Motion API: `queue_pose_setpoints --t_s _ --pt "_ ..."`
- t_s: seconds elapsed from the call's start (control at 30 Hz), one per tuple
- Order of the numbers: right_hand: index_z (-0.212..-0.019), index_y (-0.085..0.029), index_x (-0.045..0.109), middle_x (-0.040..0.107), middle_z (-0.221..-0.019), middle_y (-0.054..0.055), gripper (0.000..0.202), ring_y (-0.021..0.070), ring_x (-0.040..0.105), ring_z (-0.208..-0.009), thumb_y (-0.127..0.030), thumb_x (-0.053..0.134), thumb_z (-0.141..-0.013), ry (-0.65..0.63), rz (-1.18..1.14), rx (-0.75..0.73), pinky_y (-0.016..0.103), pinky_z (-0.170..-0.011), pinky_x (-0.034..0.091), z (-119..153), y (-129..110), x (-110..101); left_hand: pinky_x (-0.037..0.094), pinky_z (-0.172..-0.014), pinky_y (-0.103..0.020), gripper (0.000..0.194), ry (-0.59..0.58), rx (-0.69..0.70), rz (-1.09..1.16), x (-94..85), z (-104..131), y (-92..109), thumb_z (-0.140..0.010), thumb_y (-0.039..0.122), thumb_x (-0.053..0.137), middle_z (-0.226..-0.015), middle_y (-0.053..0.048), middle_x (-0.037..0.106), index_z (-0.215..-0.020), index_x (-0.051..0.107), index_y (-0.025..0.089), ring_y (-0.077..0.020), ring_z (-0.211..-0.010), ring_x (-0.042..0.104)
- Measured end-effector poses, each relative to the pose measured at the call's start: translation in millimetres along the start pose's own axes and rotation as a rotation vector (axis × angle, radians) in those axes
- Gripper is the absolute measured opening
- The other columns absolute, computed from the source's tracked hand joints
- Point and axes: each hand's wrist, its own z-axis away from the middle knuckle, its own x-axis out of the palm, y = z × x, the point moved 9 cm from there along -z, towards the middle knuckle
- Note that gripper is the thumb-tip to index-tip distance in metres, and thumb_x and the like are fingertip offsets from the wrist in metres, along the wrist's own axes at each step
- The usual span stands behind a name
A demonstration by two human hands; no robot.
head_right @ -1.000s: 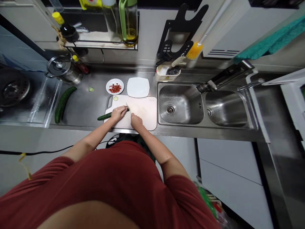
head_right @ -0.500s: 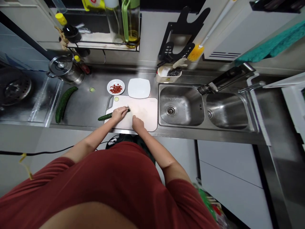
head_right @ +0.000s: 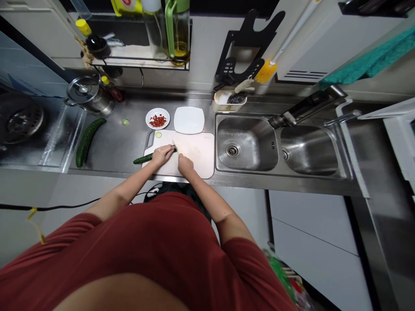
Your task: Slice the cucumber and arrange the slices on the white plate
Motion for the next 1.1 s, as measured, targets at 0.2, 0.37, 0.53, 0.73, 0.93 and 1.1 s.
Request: queue_pose_setpoints --t_s 0.2,0.37,0.53,0.73,0.93,1.1 --pt "-0.116 -0.014 0.044 0.066 -0.107 0.015 0.028 0.0234 0.065 -0.100 -0.005 0.037 -0.090 -0.013 -0.006 0.016 0.032 -0.082 0.049 -1 -2 -2 0.048 -0.082 -0.026 0.032 -0.011 -0.005 -0.019 0.4 0 0 -0.099 0.034 0.039 -0.105 -0.005 0.069 -0.113 0.065 0.024 -0.0160 -0.096 0.064" --pt "-0.116 -0.014 0.044 0.066 -0.105 0.015 0.028 0.0239 0.065 -0.100 -0.005 0.038 -0.091 -0.015 0.006 0.032 0.032 -0.082 0.048 9 1 4 0.048 -0.082 -0.027 0.031 0.010 0.003 -0.006 0.2 0 0 -0.098 0.033 0.040 -0.104 -0.005 0.069 -0.112 0.066 0.025 -0.0160 -0.096 0.064" --pt "-0.117 -0.014 0.043 0.067 -0.104 0.015 0.030 0.0243 0.066 -0.099 -0.004 0.039 -0.089 -0.044 0.001 0.055 0.033 -0.081 0.048 21 7 12 0.048 -0.082 -0.027 0.031 0.015 0.002 -0.016 1.3 1 -1 -0.098 0.033 0.040 -0.108 -0.005 0.069 -0.113 0.066 0.024 -0.0163 -0.096 0.065" --pt "-0.118 -0.014 0.043 0.066 -0.107 0.016 0.028 0.0234 0.065 -0.101 -0.006 0.037 -0.091 -0.043 -0.004 0.061 0.032 -0.083 0.047 15 5 9 0.048 -0.084 -0.027 0.032 0.011 -0.002 -0.006 0.4 1 0 -0.098 0.033 0.040 -0.108 -0.006 0.069 -0.113 0.066 0.023 -0.0163 -0.097 0.064" --pt "-0.119 -0.014 0.044 0.066 -0.108 0.015 0.028 0.0230 0.065 -0.100 -0.007 0.039 -0.092 -0.014 -0.024 0.051 0.031 -0.081 0.048 -5 -3 0 0.048 -0.084 -0.027 0.032 0.005 -0.008 -0.009 0.0 1 0 -0.098 0.034 0.041 -0.106 -0.006 0.069 -0.113 0.066 0.024 -0.0166 -0.098 0.064" --pt "-0.121 -0.013 0.043 0.067 -0.107 0.014 0.031 0.0226 0.065 -0.099 -0.007 0.038 -0.092 0.016 -0.042 0.047 0.030 -0.080 0.048 -17 -8 -6 0.048 -0.083 -0.027 0.031 0.012 0.000 -0.018 0.8 1 0 -0.098 0.034 0.041 -0.104 -0.006 0.069 -0.114 0.066 0.024 -0.0166 -0.097 0.064"
